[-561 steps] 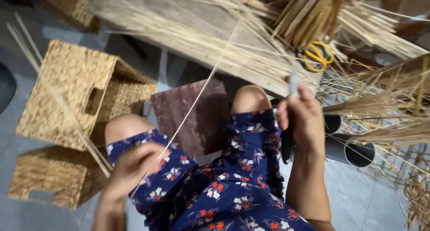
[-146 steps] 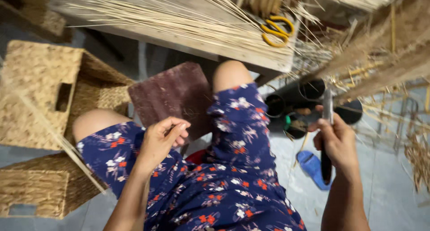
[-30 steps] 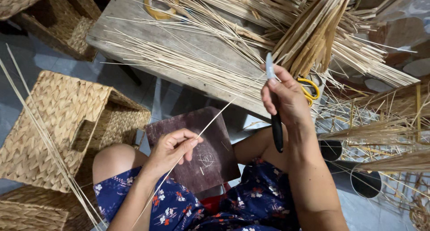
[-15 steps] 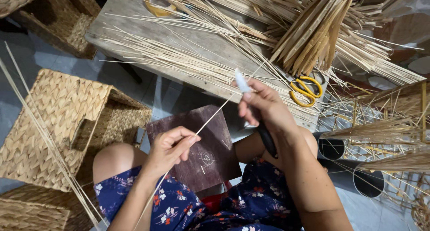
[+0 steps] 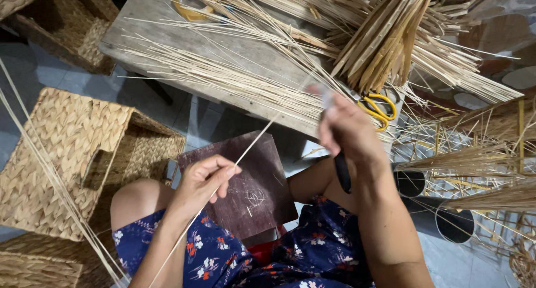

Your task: The person sits on a low stool with a wooden board on their lap and peels thin bamboo strips with a small knife, drawing the blade along the length of each stick. They occasionally use scissors to trim the strips and set finished sticks aside.

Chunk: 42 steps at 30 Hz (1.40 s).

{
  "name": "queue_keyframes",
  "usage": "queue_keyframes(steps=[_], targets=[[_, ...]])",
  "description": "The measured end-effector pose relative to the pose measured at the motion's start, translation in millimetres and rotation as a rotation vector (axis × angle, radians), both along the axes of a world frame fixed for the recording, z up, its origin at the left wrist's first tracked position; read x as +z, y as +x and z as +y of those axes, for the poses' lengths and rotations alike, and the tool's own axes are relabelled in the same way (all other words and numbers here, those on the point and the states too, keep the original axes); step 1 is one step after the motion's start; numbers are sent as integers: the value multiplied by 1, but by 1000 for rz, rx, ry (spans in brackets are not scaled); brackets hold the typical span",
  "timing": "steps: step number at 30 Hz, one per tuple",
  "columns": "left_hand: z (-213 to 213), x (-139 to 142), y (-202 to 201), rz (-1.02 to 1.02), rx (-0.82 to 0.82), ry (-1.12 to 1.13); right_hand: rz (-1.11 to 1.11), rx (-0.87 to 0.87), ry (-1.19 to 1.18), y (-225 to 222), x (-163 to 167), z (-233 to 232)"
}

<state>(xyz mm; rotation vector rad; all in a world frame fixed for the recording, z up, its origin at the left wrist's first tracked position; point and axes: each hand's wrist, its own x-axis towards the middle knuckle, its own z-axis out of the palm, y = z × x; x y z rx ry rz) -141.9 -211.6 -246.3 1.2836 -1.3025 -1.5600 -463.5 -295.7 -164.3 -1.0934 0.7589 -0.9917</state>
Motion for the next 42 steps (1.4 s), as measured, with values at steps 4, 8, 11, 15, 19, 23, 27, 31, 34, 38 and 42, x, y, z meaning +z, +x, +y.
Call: queue_keyframes(steps=[4,8,11,15,19,23,27,31,34,38,42], targets=[[-4,0,-16,2,33,32,195,248,188,37,-4,17],[-8,-3,-20,27,3,40,240,187,190,53,-11,11],[-3,-5,-15,37,24,-52,174,-4,141,39,-9,3],[2,-8,-13,-10,89,-70,97,-57,120,32,-9,3],[2,-9,-22,22,142,-59,244,120,218,61,-17,19],[0,-7,-23,25,151,-68,243,410,149,86,-26,30],[3,-4,-16,6,134,-102,152,291,200,73,-32,19],[6,0,-8,-36,84,-99,55,64,133,38,-33,-1],[7,1,-6,-39,50,-101,23,-112,6,8,-25,-15],[7,-1,-13,18,94,-55,-3,-249,-70,-8,-16,-12],[2,-5,-28,67,149,-37,281,-123,86,22,-21,17]])
